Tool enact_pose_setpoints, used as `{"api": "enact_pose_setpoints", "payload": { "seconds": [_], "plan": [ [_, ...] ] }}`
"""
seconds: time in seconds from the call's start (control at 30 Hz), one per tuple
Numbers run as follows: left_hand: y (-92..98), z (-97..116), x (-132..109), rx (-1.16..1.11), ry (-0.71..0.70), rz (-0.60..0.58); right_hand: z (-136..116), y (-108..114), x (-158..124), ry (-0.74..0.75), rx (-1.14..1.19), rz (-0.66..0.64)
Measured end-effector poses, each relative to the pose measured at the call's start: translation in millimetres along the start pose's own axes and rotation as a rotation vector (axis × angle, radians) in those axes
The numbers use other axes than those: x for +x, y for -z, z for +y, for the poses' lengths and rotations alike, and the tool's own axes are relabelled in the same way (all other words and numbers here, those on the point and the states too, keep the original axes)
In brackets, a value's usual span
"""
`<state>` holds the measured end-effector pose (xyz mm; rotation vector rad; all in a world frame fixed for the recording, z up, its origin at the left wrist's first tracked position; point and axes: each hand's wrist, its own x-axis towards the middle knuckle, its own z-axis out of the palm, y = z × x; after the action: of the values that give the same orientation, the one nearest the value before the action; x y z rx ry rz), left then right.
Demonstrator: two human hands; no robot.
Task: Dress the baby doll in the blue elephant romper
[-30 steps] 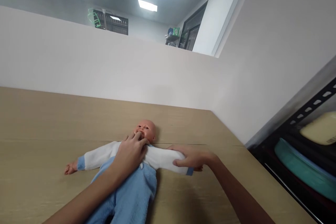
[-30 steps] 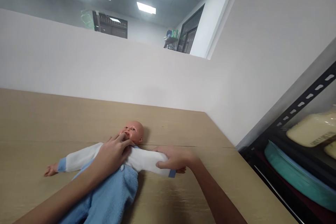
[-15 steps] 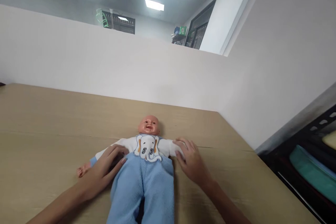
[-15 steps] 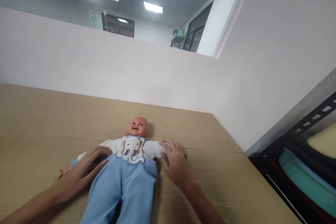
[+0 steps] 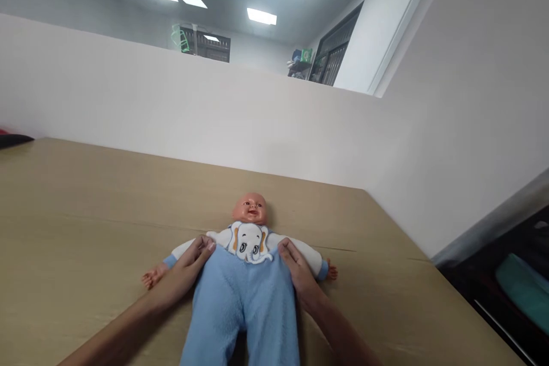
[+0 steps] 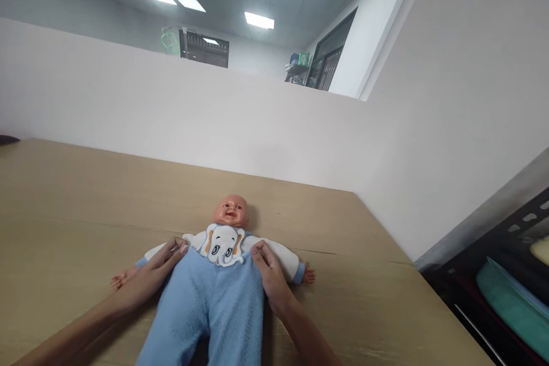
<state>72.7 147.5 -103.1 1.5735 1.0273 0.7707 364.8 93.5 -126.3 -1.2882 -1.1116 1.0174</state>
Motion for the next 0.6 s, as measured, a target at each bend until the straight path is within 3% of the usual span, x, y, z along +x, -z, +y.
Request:
{"api": "enact_pose_setpoints", "payload": {
  "seconds": [0.2,0.43,0.53,0.6],
  "plan": [
    [3.8,1,-2,0.195,-0.121,-0.077,8,4,-6,0.126,-0.208,0.014],
    [27.3,-20,-21,0.532,-0.328,-0.186,2,44,-45,0.217,-0.526,-0.145],
    [24.5,-29,-28,0.392,-0.262,-0.211,6,49,-54,0.201,-0.585,-0.232],
    [15.3,-28,-31,0.127,-0.153,-0.2,11,42,-55,0.118,-0.432,-0.199]
  ]
}}
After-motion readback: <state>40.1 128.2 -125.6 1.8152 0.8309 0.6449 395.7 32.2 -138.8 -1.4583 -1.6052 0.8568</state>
